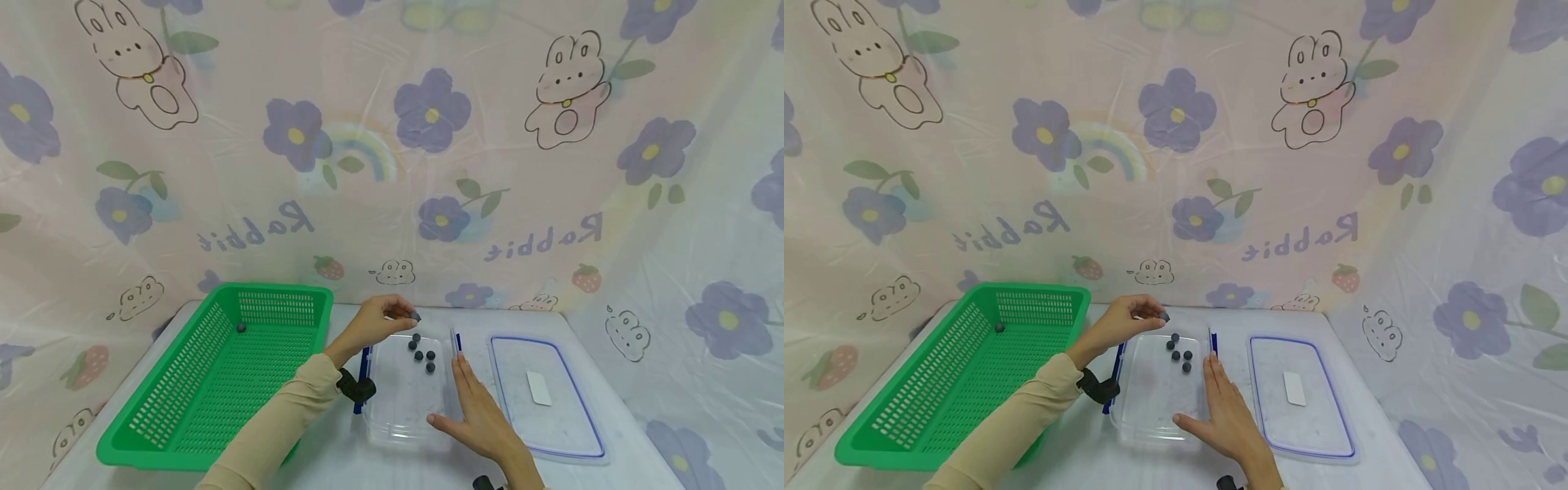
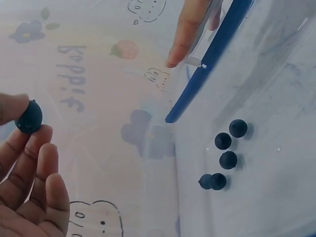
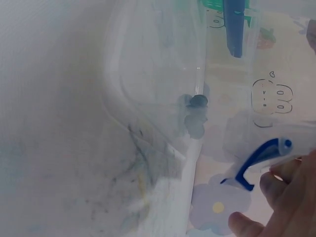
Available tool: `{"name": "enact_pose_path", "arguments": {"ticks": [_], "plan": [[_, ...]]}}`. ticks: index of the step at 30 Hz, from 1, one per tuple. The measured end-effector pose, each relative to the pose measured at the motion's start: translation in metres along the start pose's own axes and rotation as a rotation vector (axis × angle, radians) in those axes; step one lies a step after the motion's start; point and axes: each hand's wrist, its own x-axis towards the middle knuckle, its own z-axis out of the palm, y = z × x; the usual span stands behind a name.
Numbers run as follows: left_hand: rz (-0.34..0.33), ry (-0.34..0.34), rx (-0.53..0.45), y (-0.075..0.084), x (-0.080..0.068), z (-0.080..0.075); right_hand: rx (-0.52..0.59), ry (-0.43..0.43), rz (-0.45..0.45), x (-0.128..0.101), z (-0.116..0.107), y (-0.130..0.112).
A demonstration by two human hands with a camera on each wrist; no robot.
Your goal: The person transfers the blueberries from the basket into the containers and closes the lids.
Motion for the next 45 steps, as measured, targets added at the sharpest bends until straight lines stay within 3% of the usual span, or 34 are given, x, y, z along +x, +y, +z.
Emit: {"name": "enact_pose_path", "arguments": {"ticks": [16,25,35,45], "plan": [[-0.023,0.024,0.035,-0.028,0.031,0.040,0.013,0.024,0.001,0.001,0.002,0.002],[-0.203,0.088,0.036,-0.048,0.043,0.057,0.031,0.013,-0.003,0.001,0.001,0.002],[-0.334,0.212,0.084,-0.065,0.045,0.073,0.040,0.017,-0.013,0.000,0.002,0.002],[-0.371,0.304,0.130,-0.076,0.045,0.079,0.039,0.026,-0.012,0.000,0.002,0.001]]}}
